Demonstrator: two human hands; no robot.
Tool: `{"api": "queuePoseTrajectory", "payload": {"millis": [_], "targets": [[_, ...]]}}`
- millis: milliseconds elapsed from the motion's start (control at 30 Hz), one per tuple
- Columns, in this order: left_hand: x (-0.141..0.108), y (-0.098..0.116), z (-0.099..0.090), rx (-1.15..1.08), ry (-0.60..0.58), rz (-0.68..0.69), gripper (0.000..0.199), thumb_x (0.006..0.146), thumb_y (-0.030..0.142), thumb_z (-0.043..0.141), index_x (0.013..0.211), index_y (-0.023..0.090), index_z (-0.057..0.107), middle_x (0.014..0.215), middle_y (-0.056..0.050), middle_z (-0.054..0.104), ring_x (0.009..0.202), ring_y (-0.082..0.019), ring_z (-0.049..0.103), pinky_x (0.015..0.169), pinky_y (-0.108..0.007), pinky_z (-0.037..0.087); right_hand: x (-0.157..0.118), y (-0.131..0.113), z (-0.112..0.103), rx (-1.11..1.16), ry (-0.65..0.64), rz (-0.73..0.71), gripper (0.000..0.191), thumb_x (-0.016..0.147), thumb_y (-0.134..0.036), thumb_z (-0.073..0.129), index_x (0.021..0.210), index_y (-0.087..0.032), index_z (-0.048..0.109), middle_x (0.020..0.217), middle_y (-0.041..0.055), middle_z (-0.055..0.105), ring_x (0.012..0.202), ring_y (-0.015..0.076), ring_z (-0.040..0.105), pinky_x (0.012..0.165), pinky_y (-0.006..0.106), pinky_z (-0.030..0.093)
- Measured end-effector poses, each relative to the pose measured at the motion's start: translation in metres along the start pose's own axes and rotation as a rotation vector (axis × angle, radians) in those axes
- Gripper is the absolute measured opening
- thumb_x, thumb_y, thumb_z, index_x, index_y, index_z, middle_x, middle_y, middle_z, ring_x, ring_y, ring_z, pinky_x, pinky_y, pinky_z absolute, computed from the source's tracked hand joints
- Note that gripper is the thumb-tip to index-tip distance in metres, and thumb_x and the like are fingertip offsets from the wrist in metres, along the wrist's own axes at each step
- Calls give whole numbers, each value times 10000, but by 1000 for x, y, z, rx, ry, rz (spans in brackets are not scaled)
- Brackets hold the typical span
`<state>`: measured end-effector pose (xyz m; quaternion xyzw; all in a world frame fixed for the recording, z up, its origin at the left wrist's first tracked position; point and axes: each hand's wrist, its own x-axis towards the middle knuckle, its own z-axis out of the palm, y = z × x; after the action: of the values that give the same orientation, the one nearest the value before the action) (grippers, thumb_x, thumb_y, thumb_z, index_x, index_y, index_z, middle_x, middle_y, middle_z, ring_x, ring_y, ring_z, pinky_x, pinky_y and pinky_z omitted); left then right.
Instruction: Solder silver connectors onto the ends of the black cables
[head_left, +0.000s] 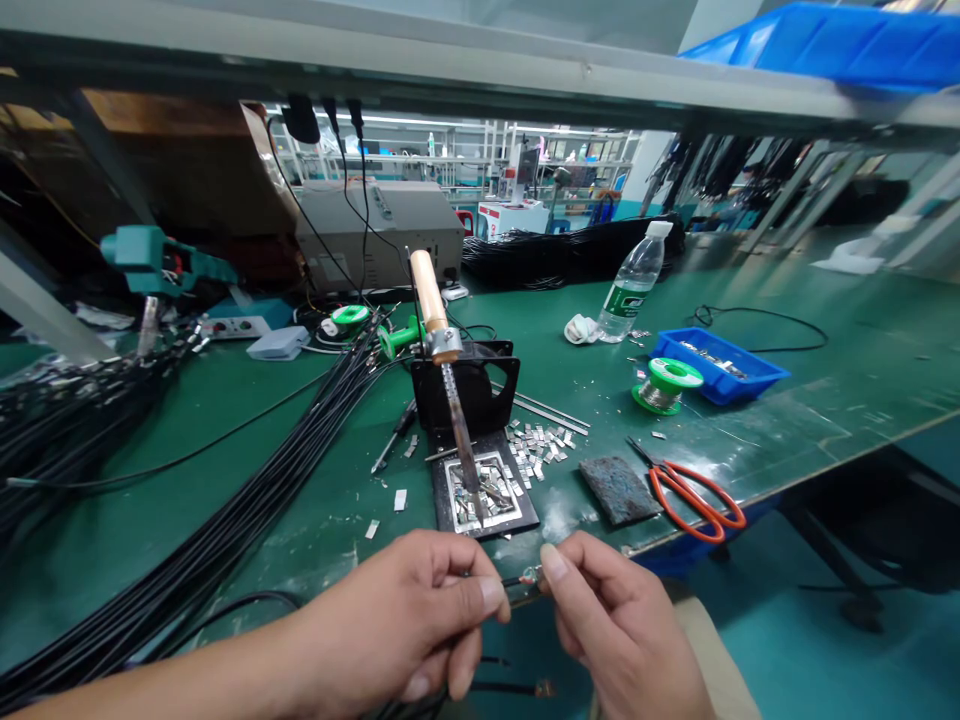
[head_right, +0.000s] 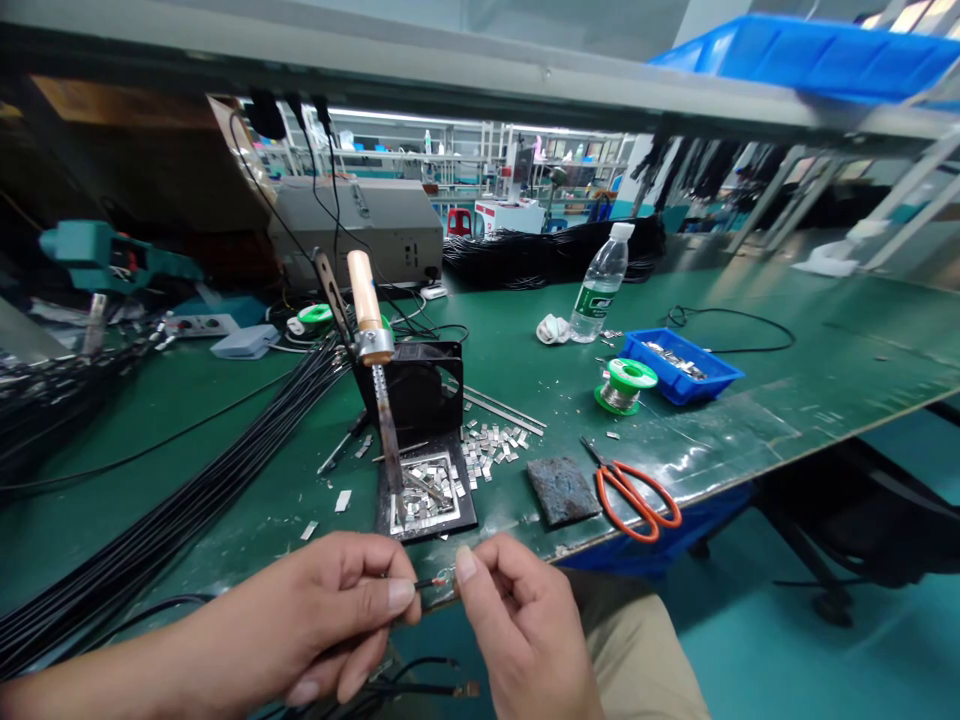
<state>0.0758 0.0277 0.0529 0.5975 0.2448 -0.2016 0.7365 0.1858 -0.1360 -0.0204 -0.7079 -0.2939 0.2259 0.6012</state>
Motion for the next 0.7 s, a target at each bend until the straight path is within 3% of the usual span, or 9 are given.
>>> {"api": "queuePoseTrajectory", "payload": {"millis": [167,433,700], "targets": [[0,0,-1,5,4,2,376,847,528,630,882,161,553,526,52,560,343,-14,299,347,-136,153,-1,6,1,19,-11,27,498,965,-561,568,684,-153,519,513,-46,357,468,53,309,423,165,273],[0,-2,-1,-16,24,2,308,856,454,635,845,164,532,542,44,581,355,-15,316,355,-130,176,1,-7,2,1,-31,2,526,972,-576,540,657,-157,488,520,-38,372,485,60,335,445,168,308],[-1,0,-1,-8,31,1,304,838,446,647,833,168,522,538,45,581,356,-19,316,360,-135,174,-1,6,3,21,-9,4,483,970,-541,569,682,-163,488,525,-43,376,481,63,338,441,168,302]]}}
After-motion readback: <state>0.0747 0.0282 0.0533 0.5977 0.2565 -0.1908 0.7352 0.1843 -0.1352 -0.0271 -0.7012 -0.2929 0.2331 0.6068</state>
